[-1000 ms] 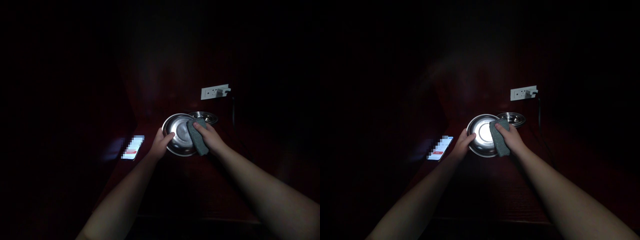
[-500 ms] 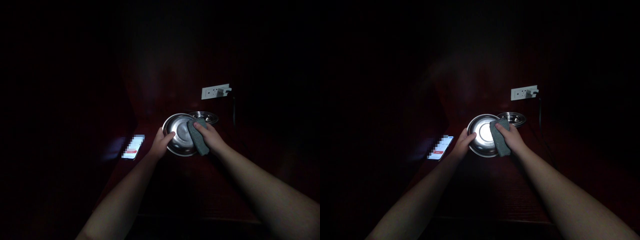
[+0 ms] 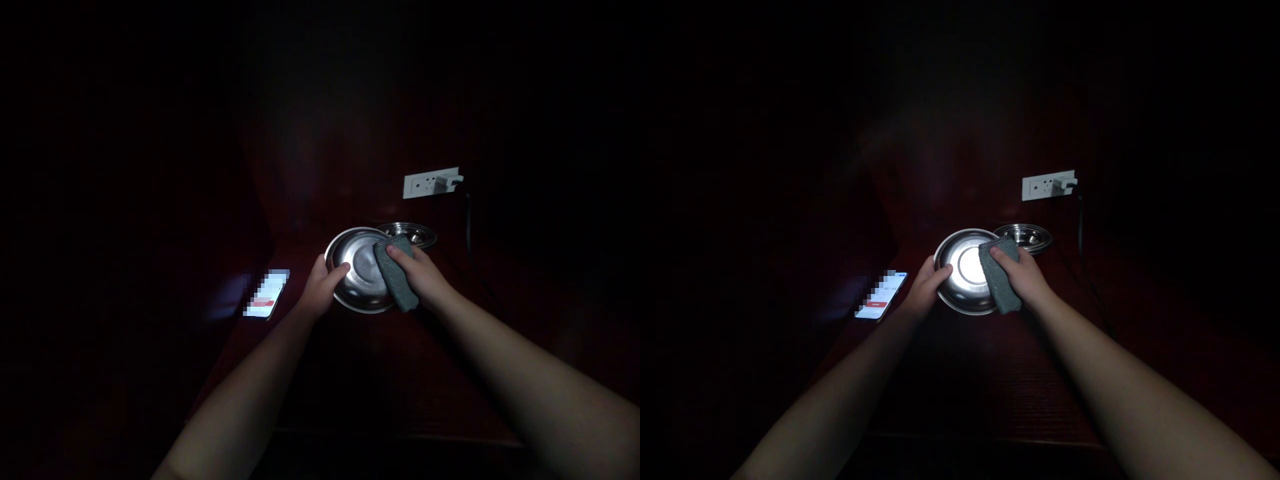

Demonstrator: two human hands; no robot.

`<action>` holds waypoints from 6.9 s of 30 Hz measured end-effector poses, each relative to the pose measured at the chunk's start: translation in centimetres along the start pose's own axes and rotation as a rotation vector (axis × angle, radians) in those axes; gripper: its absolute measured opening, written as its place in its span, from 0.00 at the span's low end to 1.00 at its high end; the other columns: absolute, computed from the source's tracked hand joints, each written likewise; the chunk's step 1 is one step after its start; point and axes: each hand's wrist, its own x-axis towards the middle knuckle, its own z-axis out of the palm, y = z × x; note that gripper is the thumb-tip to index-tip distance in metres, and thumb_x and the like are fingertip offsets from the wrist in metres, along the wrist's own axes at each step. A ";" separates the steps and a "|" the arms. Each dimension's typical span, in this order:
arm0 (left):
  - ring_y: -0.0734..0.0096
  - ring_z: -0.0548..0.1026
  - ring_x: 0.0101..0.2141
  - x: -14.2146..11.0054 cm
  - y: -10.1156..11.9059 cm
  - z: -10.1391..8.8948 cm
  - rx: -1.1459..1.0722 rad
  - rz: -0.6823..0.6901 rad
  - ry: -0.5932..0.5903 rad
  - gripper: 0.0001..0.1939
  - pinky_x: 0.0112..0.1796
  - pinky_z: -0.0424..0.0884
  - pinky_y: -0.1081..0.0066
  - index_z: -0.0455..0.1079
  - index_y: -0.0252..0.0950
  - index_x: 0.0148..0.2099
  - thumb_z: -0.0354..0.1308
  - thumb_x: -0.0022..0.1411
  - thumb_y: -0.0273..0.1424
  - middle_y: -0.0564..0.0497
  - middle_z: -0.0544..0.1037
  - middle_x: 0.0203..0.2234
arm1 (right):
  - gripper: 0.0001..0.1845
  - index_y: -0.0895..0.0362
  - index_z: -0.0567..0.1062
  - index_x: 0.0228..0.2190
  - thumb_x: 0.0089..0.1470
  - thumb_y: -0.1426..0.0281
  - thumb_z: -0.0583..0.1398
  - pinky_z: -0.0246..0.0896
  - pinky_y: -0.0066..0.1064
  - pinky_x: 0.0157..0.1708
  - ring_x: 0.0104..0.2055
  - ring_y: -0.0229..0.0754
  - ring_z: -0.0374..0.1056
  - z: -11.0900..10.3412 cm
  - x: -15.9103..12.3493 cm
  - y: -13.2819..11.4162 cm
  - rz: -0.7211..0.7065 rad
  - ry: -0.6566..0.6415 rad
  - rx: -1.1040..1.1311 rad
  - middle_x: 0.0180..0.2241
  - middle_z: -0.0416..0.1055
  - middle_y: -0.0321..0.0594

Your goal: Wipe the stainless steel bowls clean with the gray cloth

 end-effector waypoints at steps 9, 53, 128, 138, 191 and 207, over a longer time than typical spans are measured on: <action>0.64 0.70 0.39 0.1 0.1 -0.1 0.029 0.002 0.009 0.18 0.40 0.64 0.66 0.66 0.34 0.43 0.59 0.51 0.38 0.48 0.73 0.36 | 0.25 0.58 0.73 0.36 0.40 0.52 0.63 0.62 0.32 0.31 0.32 0.43 0.69 -0.1 -0.1 -0.1 0.000 -0.005 -0.022 0.31 0.74 0.40; 0.61 0.71 0.42 0.3 -0.2 -0.3 0.134 0.011 -0.011 0.21 0.42 0.65 0.65 0.65 0.34 0.44 0.58 0.52 0.41 0.46 0.73 0.39 | 0.26 0.58 0.72 0.36 0.40 0.52 0.63 0.62 0.32 0.32 0.33 0.43 0.69 -0.2 0.0 -0.1 0.048 -0.044 -0.048 0.33 0.74 0.40; 0.62 0.72 0.40 0.1 0.2 -0.3 0.198 -0.009 -0.077 0.19 0.41 0.66 0.65 0.68 0.33 0.42 0.58 0.51 0.41 0.47 0.75 0.38 | 0.22 0.58 0.73 0.32 0.40 0.53 0.63 0.61 0.31 0.30 0.29 0.41 0.68 -0.4 -0.2 -0.6 0.070 -0.118 -0.048 0.29 0.73 0.38; 0.62 0.72 0.39 0.2 0.1 -0.4 0.223 -0.025 -0.087 0.18 0.41 0.66 0.65 0.68 0.33 0.42 0.58 0.51 0.40 0.46 0.75 0.37 | 0.22 0.57 0.73 0.33 0.40 0.54 0.63 0.61 0.31 0.30 0.30 0.41 0.68 -0.4 -0.3 -0.7 0.073 -0.125 -0.057 0.29 0.74 0.38; 0.64 0.72 0.38 0.4 -0.1 -0.3 0.222 -0.066 -0.008 0.17 0.40 0.66 0.66 0.67 0.34 0.42 0.58 0.51 0.38 0.47 0.74 0.37 | 0.14 0.55 0.68 0.29 0.46 0.57 0.57 0.53 0.29 0.27 0.27 0.38 0.60 -0.7 0.0 -0.3 0.004 -0.138 -0.152 0.24 0.64 0.31; 0.64 0.72 0.41 0.7 -1.1 0.0 0.007 -0.002 0.094 0.25 0.42 0.67 0.64 0.63 0.35 0.48 0.61 0.49 0.39 0.45 0.73 0.42 | 0.24 0.56 0.69 0.32 0.34 0.57 0.67 0.62 0.31 0.28 0.28 0.40 0.67 -0.1 -0.1 -0.5 0.045 -0.020 -0.012 0.28 0.71 0.37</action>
